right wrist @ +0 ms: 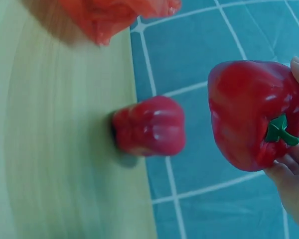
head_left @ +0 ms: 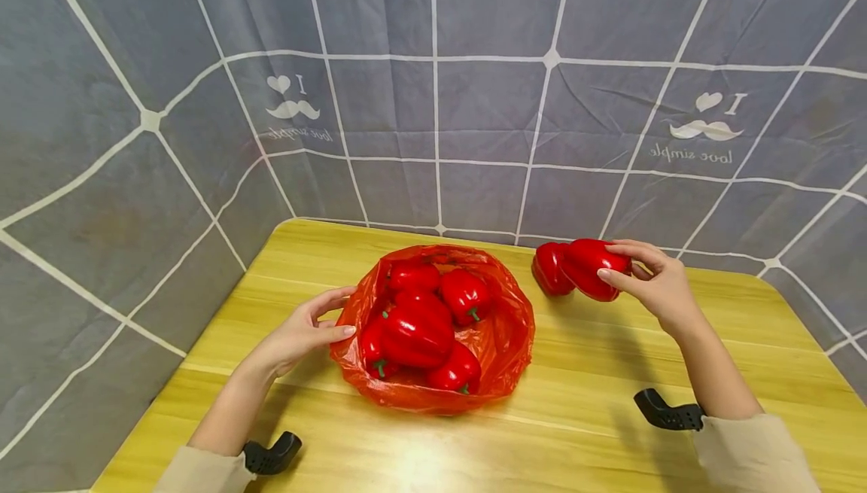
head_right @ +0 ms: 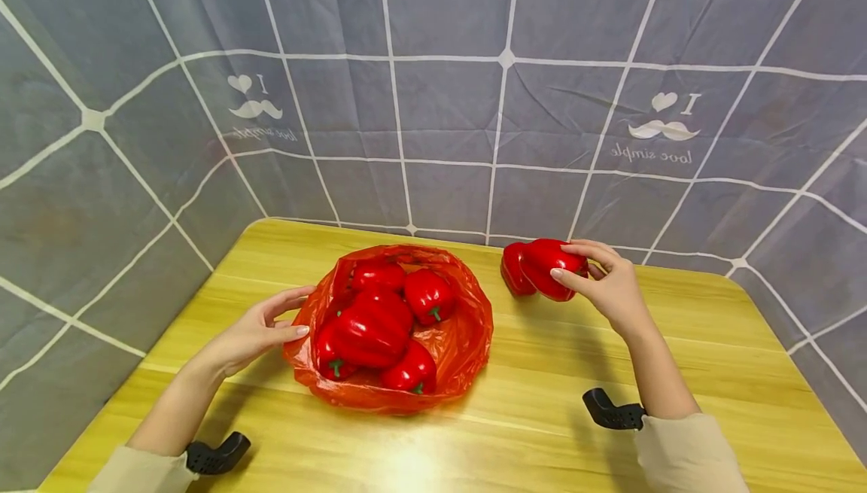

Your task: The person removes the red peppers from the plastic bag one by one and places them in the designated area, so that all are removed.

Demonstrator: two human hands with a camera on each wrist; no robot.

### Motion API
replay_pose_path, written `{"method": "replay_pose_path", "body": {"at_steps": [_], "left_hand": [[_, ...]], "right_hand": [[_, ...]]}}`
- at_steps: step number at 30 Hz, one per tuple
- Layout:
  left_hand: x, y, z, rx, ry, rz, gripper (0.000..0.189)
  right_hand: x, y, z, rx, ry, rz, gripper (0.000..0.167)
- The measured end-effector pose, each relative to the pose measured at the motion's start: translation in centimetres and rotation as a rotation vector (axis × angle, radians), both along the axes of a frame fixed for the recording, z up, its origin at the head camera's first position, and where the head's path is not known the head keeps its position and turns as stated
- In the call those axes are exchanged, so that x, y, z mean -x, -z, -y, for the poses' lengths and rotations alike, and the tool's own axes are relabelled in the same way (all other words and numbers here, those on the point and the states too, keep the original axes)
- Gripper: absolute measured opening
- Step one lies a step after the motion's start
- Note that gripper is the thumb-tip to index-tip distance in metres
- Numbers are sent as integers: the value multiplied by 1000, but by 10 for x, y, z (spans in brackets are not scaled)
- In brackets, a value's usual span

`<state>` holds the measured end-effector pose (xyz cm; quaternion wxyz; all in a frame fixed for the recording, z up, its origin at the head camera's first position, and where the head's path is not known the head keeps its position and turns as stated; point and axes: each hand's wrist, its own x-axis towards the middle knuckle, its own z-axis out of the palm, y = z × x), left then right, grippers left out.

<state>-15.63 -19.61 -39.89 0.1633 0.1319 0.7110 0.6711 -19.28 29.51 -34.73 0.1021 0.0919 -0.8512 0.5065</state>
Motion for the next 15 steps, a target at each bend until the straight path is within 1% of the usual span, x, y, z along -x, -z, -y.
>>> {"method": "replay_pose_path", "body": {"at_steps": [6, 11, 13, 15], "left_hand": [[0, -4, 3, 7, -3, -2, 69], [0, -4, 3, 0, 2, -4, 68], [0, -4, 3, 1, 5, -5, 69], [0, -3, 2, 2, 10, -3, 69]], "right_hand": [[-1, 14, -10, -15, 49, 1, 41], [-6, 28, -16, -40, 77, 26, 43], [-8, 34, -18, -19, 84, 34, 42], [-10, 41, -21, 27, 87, 43, 40]]}}
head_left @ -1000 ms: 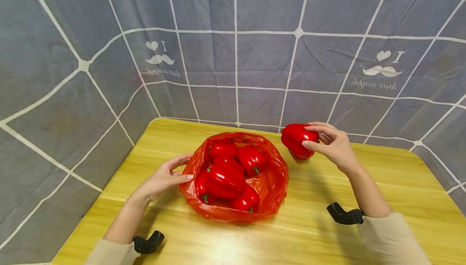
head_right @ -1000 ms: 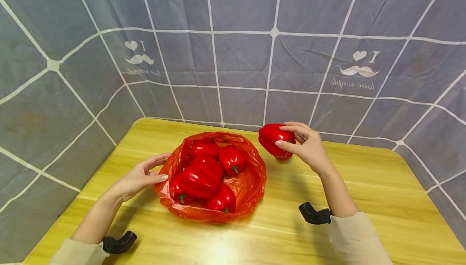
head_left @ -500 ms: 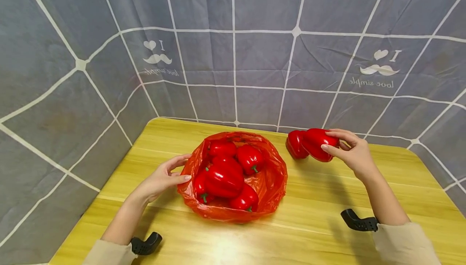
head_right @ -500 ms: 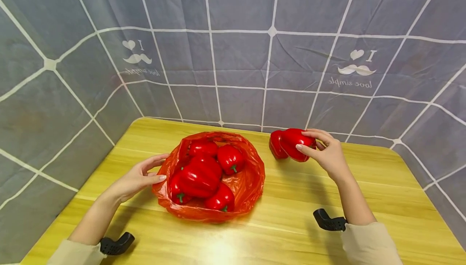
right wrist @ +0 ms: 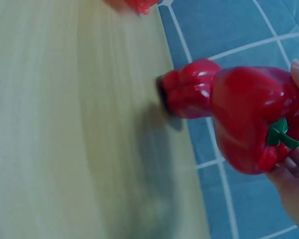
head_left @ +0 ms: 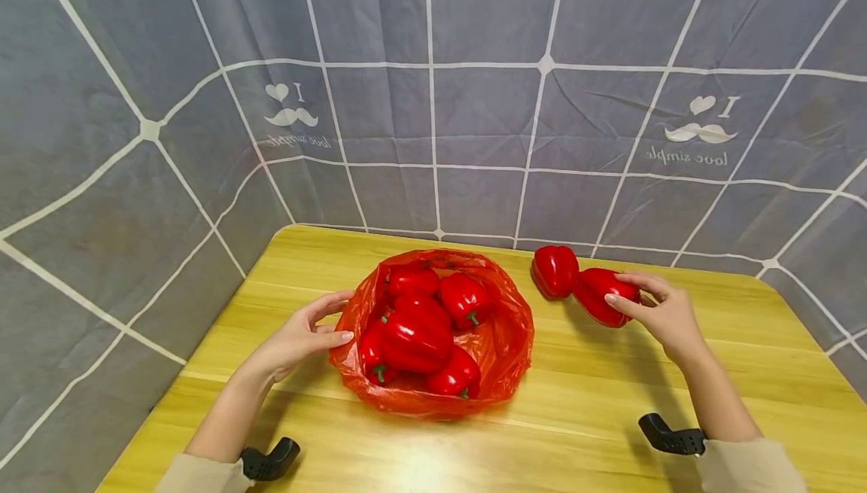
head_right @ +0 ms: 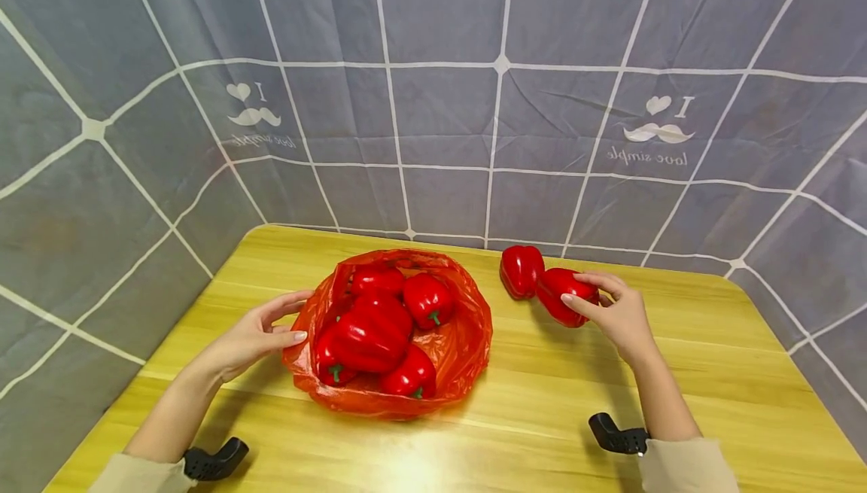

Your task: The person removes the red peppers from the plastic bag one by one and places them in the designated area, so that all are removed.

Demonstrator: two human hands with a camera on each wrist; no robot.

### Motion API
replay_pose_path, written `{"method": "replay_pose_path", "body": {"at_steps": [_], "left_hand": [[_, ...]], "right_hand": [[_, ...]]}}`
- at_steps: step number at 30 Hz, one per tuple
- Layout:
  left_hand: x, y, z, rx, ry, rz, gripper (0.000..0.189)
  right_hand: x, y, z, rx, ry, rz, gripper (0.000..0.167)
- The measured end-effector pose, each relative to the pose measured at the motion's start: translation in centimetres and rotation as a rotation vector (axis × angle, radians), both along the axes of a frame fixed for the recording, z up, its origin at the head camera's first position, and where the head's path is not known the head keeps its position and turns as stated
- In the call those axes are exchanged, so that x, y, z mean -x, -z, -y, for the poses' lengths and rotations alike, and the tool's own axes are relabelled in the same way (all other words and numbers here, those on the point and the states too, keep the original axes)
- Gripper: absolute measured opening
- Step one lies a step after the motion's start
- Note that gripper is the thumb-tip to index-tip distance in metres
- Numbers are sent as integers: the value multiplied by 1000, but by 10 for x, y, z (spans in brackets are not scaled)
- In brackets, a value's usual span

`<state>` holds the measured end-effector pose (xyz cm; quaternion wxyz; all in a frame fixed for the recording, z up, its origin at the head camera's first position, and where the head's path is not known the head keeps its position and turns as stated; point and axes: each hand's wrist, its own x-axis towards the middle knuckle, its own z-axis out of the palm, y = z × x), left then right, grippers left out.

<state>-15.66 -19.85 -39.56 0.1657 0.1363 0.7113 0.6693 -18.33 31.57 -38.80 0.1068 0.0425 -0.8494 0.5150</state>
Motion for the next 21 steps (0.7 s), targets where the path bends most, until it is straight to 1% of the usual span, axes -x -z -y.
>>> {"method": "replay_pose_path", "body": {"at_steps": [6, 10, 14, 21], "left_hand": [[0, 1, -1, -8, 6, -9, 68], [0, 2, -2, -15, 8, -5, 68], [0, 2, -2, -19, 8, -1, 68], [0, 3, -1, -19, 3, 1, 68]], "right_hand": [[-1, 15, -7, 120, 11, 17, 36], [-1, 23, -10, 167, 30, 22, 34], [0, 29, -12, 128, 79, 25, 37], [8, 36, -14, -34, 183, 61, 51]]}}
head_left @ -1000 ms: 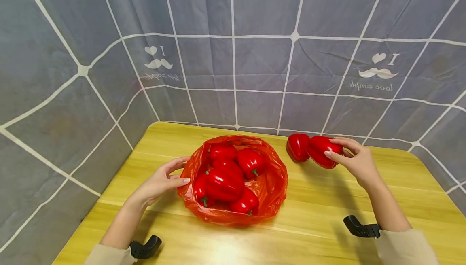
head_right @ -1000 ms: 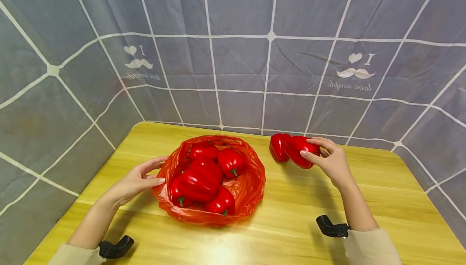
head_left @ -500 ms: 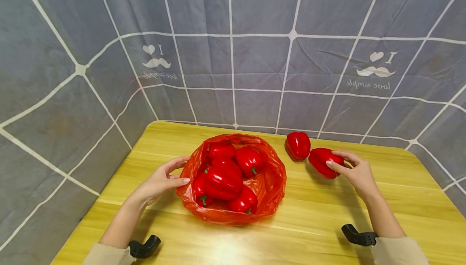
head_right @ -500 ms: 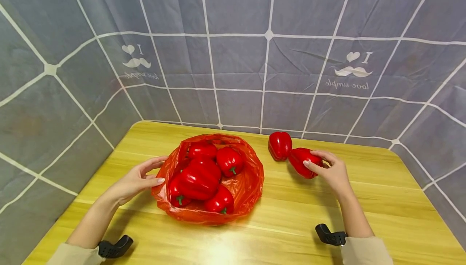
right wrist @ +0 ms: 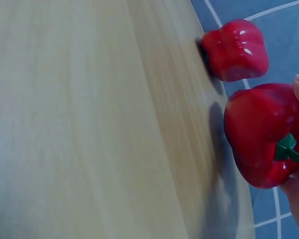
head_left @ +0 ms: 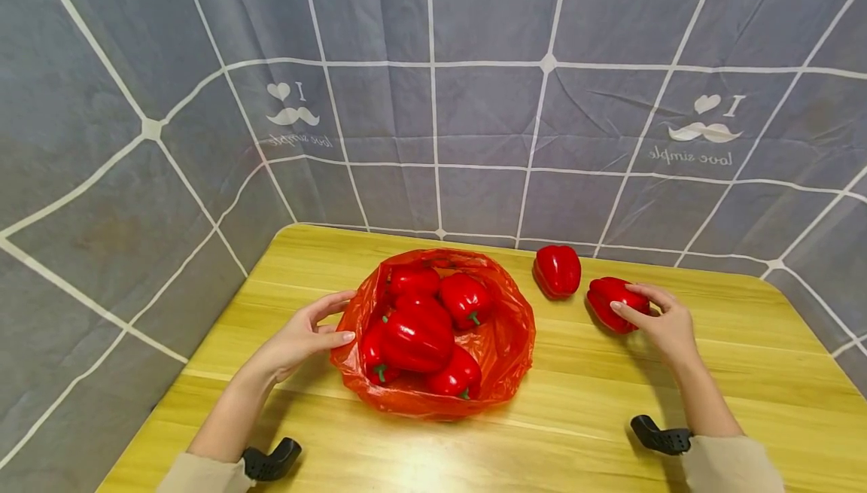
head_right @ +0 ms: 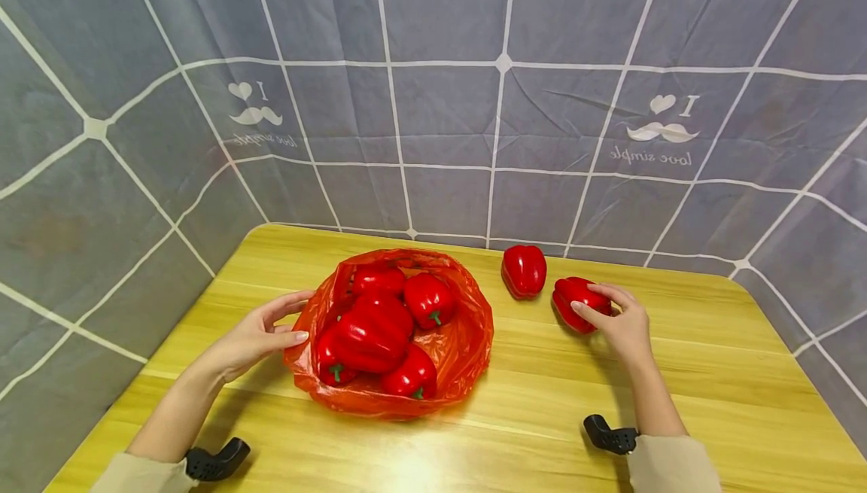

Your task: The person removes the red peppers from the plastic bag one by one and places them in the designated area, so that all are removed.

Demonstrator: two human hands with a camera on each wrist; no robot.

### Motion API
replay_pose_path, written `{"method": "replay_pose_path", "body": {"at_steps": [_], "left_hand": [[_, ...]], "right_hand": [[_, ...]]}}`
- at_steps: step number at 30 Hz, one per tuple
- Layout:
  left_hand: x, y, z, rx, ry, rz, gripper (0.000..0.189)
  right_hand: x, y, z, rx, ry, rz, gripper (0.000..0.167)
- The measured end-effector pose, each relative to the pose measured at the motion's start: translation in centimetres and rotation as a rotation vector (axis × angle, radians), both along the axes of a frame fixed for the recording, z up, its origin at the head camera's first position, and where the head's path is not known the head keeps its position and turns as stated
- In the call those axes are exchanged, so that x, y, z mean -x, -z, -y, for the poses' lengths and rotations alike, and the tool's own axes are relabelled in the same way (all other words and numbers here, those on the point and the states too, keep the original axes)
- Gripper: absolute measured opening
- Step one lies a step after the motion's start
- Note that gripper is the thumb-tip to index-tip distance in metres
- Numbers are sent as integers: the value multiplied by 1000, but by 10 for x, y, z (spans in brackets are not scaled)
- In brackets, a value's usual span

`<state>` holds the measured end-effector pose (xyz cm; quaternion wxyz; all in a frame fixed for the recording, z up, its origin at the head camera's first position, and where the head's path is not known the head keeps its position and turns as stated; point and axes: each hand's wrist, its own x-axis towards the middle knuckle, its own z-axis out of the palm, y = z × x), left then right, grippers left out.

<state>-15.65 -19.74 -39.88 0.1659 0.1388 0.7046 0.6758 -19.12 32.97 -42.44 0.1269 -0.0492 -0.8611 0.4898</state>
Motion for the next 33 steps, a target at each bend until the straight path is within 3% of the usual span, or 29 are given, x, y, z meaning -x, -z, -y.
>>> {"method": "replay_pose_path", "body": {"at_steps": [4, 11, 24, 33], "left_hand": [[1, 1, -1, -2, -1, -2, 68], [1, 3, -3, -5, -8, -5, 67], [-1, 1, -3, 5, -17, -5, 68], [-1, 2, -3, -2, -28, 19, 69]], "right_hand": [[5, 4, 1, -34, 31, 18, 54], [13, 9, 4, 3, 81, 12, 53], [30, 8, 13, -29, 99, 29, 53], [47, 11, 19, 5, 142, -26, 48]]}}
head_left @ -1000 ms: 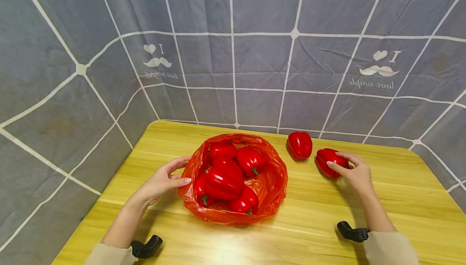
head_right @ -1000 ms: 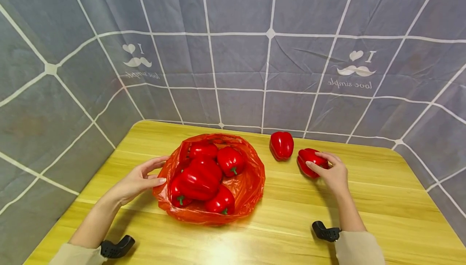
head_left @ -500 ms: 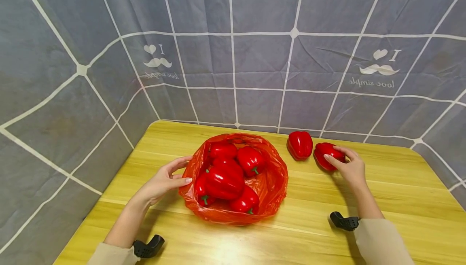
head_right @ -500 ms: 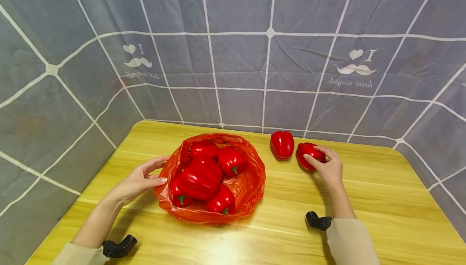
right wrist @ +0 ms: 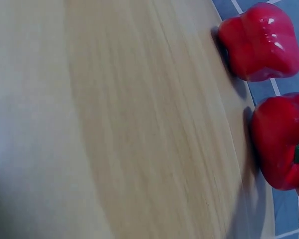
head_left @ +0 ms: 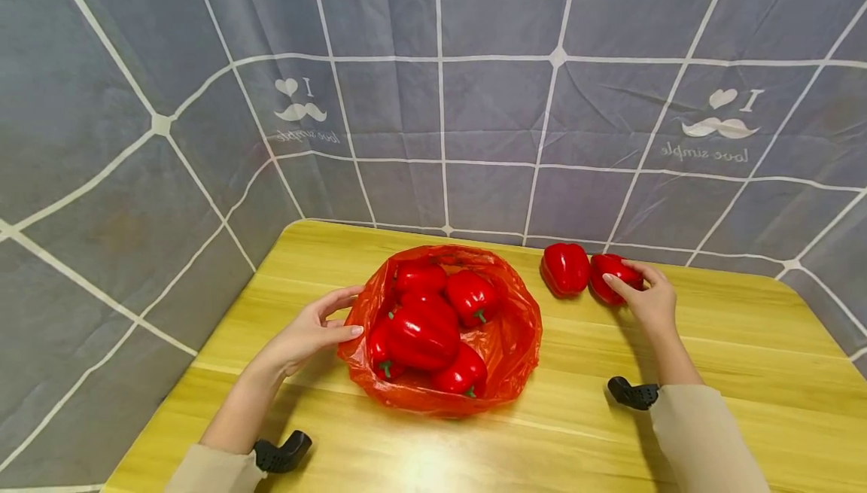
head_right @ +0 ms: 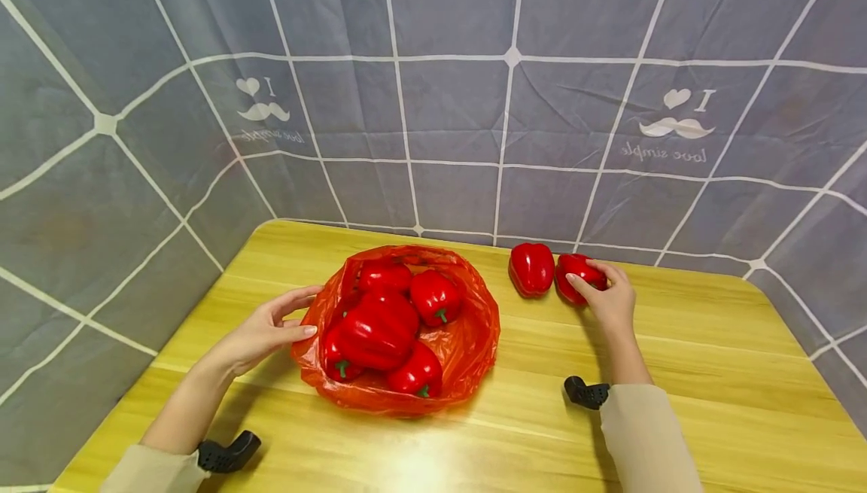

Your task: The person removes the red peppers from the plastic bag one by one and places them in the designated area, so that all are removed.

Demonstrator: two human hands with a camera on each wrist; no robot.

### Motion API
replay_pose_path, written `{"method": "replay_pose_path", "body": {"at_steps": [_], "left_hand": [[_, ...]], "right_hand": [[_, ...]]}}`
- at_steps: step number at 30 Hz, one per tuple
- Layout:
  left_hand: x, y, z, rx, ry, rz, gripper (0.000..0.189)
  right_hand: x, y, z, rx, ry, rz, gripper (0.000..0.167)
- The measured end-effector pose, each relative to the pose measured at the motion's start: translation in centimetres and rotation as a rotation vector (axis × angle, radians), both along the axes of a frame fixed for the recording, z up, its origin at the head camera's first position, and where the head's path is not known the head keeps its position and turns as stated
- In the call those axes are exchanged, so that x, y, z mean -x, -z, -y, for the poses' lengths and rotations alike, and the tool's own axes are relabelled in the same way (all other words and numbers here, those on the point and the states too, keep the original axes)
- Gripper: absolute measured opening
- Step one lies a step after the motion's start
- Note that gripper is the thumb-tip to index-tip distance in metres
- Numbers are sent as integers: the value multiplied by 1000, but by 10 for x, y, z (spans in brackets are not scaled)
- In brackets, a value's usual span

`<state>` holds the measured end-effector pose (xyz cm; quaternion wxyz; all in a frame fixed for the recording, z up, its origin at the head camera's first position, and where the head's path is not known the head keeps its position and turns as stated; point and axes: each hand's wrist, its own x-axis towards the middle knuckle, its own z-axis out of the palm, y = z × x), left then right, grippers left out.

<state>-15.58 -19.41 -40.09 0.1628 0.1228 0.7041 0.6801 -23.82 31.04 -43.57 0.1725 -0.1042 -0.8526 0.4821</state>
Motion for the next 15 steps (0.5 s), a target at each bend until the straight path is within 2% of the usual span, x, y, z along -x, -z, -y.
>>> {"method": "replay_pose_path", "body": {"at_steps": [7, 15], "left_hand": [[1, -2, 1, -5, 5, 11, 69], [0, -3, 1, -2, 6, -9, 69]], "right_hand": [[10, 0, 8, -4, 49, -31, 44], [15, 1, 15, 3, 52, -101, 43]]}}
